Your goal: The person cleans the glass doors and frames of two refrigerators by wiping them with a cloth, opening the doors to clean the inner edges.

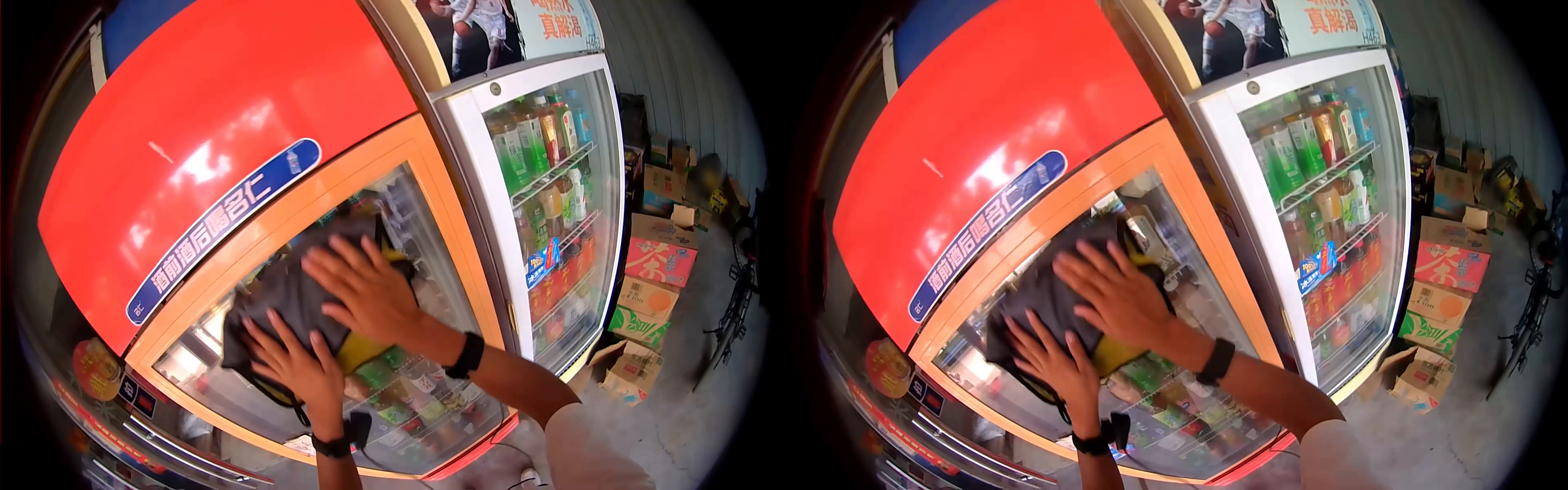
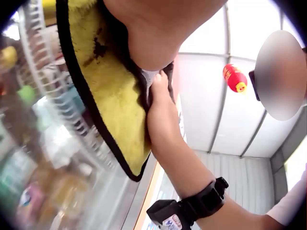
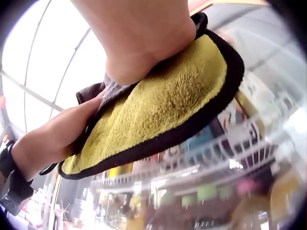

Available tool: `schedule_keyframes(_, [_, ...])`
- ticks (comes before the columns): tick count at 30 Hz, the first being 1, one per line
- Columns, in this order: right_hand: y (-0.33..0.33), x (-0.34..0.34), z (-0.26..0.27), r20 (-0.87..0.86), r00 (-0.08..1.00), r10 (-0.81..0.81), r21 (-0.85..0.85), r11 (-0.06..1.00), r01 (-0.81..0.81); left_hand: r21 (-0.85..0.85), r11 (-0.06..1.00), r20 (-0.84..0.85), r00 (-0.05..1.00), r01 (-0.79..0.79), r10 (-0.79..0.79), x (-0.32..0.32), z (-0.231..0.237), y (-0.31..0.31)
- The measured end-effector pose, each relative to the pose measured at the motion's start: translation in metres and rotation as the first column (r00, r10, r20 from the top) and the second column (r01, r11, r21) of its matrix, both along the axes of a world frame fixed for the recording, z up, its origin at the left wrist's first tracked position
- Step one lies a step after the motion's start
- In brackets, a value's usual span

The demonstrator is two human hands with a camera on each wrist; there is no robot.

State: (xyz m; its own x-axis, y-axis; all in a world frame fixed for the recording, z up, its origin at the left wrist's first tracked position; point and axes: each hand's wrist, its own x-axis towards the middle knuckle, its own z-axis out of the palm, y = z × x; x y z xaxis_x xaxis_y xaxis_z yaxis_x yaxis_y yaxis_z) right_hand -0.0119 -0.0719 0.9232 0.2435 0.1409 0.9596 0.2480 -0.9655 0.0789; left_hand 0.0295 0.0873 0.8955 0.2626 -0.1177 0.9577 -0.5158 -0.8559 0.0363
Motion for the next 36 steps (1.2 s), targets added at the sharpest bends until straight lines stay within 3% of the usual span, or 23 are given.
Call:
schedule_keyframes(3, [-0.044,-0.009,0.023,0.057,0.985,-0.163,0.130,0.979,0.155,0.123,0.991,0.102,0.992,0.057,-0.070,-0.009,0.046,-0.051])
schedule_keyframes(6, [-0.072,-0.018,-0.017,0.050,0.955,-0.292,0.307,0.915,0.264,0.298,0.941,0.061,0.980,0.163,-0.189,-0.022,0.039,-0.090])
schedule_keyframes(10, [-0.061,-0.016,-0.118,-0.108,0.948,-0.300,0.356,0.878,0.319,0.453,0.842,-0.215,0.953,0.292,-0.215,-0.022,-0.041,-0.083])
schedule_keyframes(11, [-0.065,-0.019,-0.120,-0.108,0.958,-0.264,0.306,0.908,0.285,0.448,0.853,-0.140,0.963,0.269,-0.230,-0.014,-0.063,-0.072])
schedule_keyframes(13, [-0.067,-0.023,-0.112,-0.106,0.976,-0.192,0.217,0.953,0.211,0.437,0.878,-0.013,0.977,0.195,-0.211,-0.006,-0.062,-0.061])
schedule_keyframes(15, [-0.083,-0.025,-0.060,-0.063,0.986,-0.154,0.113,0.981,0.160,0.353,0.930,-0.051,0.994,0.105,-0.093,-0.012,-0.021,-0.073])
schedule_keyframes(18, [-0.104,-0.026,0.005,0.083,0.977,-0.197,0.137,0.973,0.184,0.251,0.964,0.144,0.981,0.092,-0.132,-0.023,0.044,-0.112])
schedule_keyframes(20, [-0.114,-0.024,0.006,0.091,0.947,-0.308,0.188,0.939,0.287,0.279,0.954,0.176,0.971,0.111,-0.164,-0.024,0.050,-0.134])
schedule_keyframes(22, [-0.116,-0.020,-0.036,-0.009,0.937,-0.349,0.284,0.898,0.337,0.407,0.894,0.056,0.972,0.185,-0.226,-0.032,0.025,-0.143])
schedule_keyframes(24, [-0.112,-0.018,-0.113,-0.019,0.973,-0.229,0.362,0.906,0.220,0.496,0.808,-0.183,0.948,0.317,-0.259,-0.035,-0.024,-0.139])
schedule_keyframes(26, [-0.098,-0.028,-0.185,-0.206,0.948,-0.242,0.339,0.892,0.301,0.557,0.750,-0.208,0.934,0.358,-0.292,-0.022,-0.079,-0.118])
schedule_keyframes(28, [-0.095,-0.036,-0.182,-0.226,0.950,-0.216,0.305,0.911,0.279,0.569,0.713,-0.217,0.912,0.408,-0.349,-0.019,-0.085,-0.107])
schedule_keyframes(31, [-0.095,-0.038,-0.156,-0.205,0.953,-0.224,0.267,0.924,0.275,0.553,0.748,-0.096,0.920,0.367,-0.380,-0.014,-0.071,-0.102])
schedule_keyframes(32, [-0.101,-0.042,-0.092,-0.162,0.953,-0.258,0.235,0.927,0.291,0.459,0.819,-0.097,0.936,0.344,-0.339,-0.026,-0.017,-0.112])
schedule_keyframes(33, [-0.103,-0.041,-0.063,-0.104,0.962,-0.254,0.244,0.931,0.272,0.388,0.856,-0.062,0.937,0.341,-0.345,-0.026,0.003,-0.117])
schedule_keyframes(34, [-0.103,-0.039,-0.050,-0.045,0.967,-0.249,0.250,0.935,0.252,0.327,0.881,0.040,0.927,0.341,-0.374,-0.026,0.018,-0.122])
schedule_keyframes(36, [-0.104,-0.034,-0.055,-0.069,0.964,-0.257,0.246,0.932,0.266,0.335,0.910,0.086,0.953,0.247,-0.290,-0.028,0.020,-0.126])
